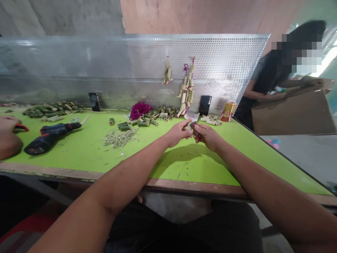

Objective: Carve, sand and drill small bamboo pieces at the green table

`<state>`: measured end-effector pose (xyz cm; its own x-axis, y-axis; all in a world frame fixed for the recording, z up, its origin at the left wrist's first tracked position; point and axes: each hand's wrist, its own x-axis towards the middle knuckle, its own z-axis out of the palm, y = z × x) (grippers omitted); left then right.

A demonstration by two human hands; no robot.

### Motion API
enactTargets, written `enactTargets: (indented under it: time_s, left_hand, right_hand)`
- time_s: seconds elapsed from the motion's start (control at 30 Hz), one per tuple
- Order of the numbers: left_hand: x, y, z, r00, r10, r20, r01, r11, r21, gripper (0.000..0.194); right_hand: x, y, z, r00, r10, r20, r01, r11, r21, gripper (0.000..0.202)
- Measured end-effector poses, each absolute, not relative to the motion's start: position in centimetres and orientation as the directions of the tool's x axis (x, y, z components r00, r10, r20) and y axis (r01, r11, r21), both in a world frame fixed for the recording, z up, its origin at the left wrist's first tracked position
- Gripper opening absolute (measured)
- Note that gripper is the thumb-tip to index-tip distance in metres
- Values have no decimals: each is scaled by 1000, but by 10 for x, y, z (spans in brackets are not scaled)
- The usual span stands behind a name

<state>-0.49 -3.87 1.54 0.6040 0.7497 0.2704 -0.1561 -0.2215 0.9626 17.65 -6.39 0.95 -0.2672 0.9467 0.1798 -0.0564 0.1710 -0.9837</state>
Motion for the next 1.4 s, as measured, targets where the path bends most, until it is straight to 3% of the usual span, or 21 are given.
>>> enactTargets:
  time_s: [0.1, 0.3, 0.43, 0.63, 0.73, 0.87, 1.0, 1.07, 1.13, 1.27, 1.4]
  left_hand:
    - [-4, -35, 12, 594, 755, 277, -72, -294, 953, 82]
    - [-2, -33, 9, 584, 782, 218, -66, -222, 973, 76]
    - [-1, -31, 8, 578, 788, 210, -50, -223, 974, 82]
    - [-3, -27, 7, 592, 770, 239, -77, -241, 967, 95]
    - [-4, -28, 8, 612, 747, 258, -59, -282, 958, 87]
    - [-4, -30, 8, 622, 748, 232, -49, -258, 965, 83]
    - [-4, -31, 8, 656, 721, 221, -40, -259, 965, 64]
    - [-4, -31, 8, 640, 734, 228, -64, -244, 968, 59]
    - [-5, -31, 9, 646, 733, 211, -70, -218, 973, 55]
    - [-7, -34, 11, 706, 685, 183, -51, -208, 977, 48]
    - [-6, -34, 11, 689, 697, 202, -58, -224, 973, 48]
  right_hand:
    - [177, -66, 12, -243, 950, 197, 26, 209, -977, 35]
    - [177, -71, 18, -242, 934, 262, 362, 338, -869, 37]
    - [177, -72, 20, -171, 932, 319, 490, 362, -793, 37]
    - [171, -75, 22, -186, 924, 334, 487, 382, -786, 36]
    - [170, -76, 23, -105, 929, 356, 482, 360, -798, 36]
    - [171, -77, 24, -206, 923, 324, 457, 384, -802, 36]
    - [173, -76, 23, -85, 925, 372, 420, 371, -828, 34]
    - [172, -75, 22, -147, 921, 361, 398, 389, -831, 35]
    - [172, -74, 20, -191, 911, 365, 421, 412, -808, 36]
    - [170, -73, 20, -94, 917, 388, 457, 386, -801, 34]
    - [168, -76, 20, -156, 910, 385, 454, 412, -790, 37]
